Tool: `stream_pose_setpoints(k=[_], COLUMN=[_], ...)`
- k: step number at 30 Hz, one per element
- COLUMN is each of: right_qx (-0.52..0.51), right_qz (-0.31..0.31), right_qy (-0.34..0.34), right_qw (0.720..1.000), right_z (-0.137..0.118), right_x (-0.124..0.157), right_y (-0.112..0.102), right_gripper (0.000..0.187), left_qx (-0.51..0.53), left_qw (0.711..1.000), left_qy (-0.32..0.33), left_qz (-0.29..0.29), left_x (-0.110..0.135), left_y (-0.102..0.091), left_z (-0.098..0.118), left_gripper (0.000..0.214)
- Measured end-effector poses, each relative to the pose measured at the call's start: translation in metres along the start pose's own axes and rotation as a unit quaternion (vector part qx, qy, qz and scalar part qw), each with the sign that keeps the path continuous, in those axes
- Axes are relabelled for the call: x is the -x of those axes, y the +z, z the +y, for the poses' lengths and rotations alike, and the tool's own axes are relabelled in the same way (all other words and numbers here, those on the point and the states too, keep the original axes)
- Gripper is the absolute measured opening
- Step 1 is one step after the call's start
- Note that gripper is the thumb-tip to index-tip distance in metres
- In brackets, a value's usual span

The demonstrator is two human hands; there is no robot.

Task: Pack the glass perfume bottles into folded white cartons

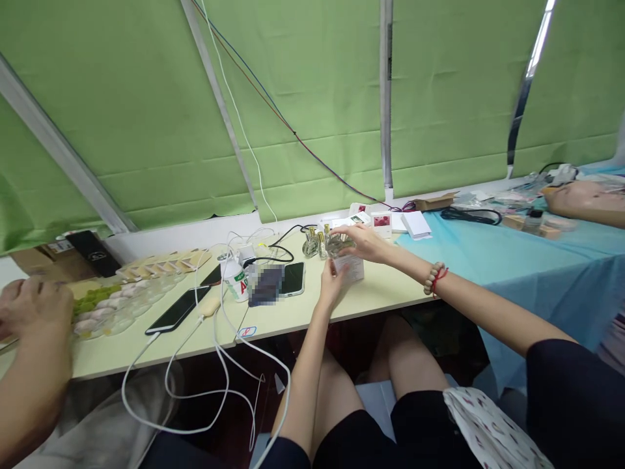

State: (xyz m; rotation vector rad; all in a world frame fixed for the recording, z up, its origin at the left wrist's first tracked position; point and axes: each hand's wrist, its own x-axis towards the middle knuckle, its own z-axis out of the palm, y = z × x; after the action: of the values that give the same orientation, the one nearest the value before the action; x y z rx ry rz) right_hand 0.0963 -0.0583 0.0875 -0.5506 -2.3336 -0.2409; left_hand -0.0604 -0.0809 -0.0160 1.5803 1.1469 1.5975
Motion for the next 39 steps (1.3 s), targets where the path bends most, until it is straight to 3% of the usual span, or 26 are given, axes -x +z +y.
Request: stream_pose_setpoints(k=[6, 14, 16, 19, 23, 31, 35, 39], right_qx=[0.013, 0.031, 0.007, 0.008, 0.041, 0.036, 0.034, 0.029], right_qz=[-0.032, 0.018, 0.015, -0.02, -0.044, 0.078, 0.113, 0.118], right_qy=[0.009, 0.046, 0.045, 0.031, 0.021, 0.079, 0.107, 0.137], right_qw=[0.999, 0.998, 0.999, 0.999, 0.998, 0.993, 0.987, 0.983], right_z=[0.009, 0.002, 0.005, 0.013, 0.019, 0.011, 0.009, 0.011], right_x=[0.008, 0.01, 0.008, 0.008, 0.02, 0.037, 0.035, 0.032], right_y=[-0.002, 0.006, 0.006, 0.005, 0.009, 0.023, 0.034, 0.038], right_gripper=[0.044, 0.047, 0.039, 0.011, 0.018, 0.021, 0.024, 0.026], left_qx=[0.029, 0.038, 0.035, 0.021, 0.011, 0.028, 0.014, -0.008], left_qw=[1.0, 0.999, 0.999, 1.0, 0.999, 0.999, 0.995, 0.99], left_qy=[0.001, 0.003, -0.002, -0.011, -0.003, 0.008, 0.062, 0.106], left_qz=[-0.004, 0.008, 0.007, 0.016, 0.051, 0.026, 0.082, 0.092], left_x=[0.001, 0.001, 0.001, 0.001, 0.0, 0.002, 0.006, 0.008], left_y=[0.002, 0.004, 0.004, 0.004, 0.003, 0.003, 0.004, 0.004], left_z=[0.001, 0.001, 0.001, 0.001, 0.0, 0.005, 0.014, 0.016], left_gripper=[0.039, 0.038, 0.038, 0.039, 0.038, 0.047, 0.067, 0.05])
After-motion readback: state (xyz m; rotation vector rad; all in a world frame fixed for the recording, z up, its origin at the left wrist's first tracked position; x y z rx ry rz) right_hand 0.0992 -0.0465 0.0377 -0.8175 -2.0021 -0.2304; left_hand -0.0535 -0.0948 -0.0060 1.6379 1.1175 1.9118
